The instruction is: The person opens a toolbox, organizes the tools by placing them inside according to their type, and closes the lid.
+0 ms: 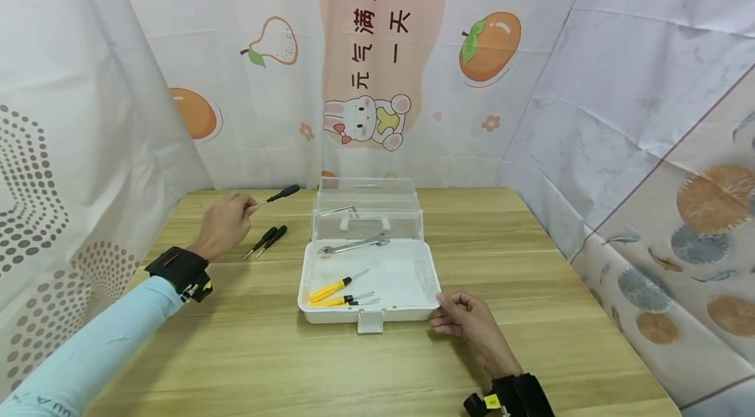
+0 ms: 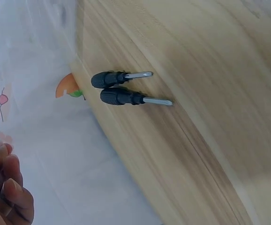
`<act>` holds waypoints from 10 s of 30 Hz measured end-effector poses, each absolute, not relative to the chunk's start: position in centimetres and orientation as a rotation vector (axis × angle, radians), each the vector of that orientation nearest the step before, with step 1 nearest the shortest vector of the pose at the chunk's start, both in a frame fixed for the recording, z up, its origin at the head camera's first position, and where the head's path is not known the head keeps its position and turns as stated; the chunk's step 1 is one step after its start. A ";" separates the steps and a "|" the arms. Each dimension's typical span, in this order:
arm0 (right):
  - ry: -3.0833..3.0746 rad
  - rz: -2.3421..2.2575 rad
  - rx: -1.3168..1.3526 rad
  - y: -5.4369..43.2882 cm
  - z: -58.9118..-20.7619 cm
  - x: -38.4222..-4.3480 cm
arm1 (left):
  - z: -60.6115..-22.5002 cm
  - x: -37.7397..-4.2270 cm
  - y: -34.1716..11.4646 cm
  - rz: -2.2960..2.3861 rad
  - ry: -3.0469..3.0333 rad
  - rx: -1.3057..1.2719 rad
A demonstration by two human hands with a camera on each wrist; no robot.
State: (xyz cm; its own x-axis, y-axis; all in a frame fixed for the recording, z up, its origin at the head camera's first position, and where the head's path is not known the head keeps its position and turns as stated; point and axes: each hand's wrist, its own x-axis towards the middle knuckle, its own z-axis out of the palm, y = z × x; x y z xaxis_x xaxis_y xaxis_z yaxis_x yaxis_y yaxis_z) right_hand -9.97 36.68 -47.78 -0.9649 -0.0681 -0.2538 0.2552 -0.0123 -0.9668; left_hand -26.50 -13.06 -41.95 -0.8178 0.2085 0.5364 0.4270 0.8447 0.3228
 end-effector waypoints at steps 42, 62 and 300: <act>2.017 -2.085 0.197 36.8 -48.1 -10.2 | -41.1 -28.7 -8.7 -0.585 -2.485 -0.551; 1.999 -2.094 0.221 36.8 -48.0 -10.1 | -41.1 -29.4 -6.1 -0.554 -2.417 -0.616; 1.984 -2.114 0.209 36.6 -48.2 -10.1 | -42.0 -27.4 -11.7 -0.486 -2.670 -0.519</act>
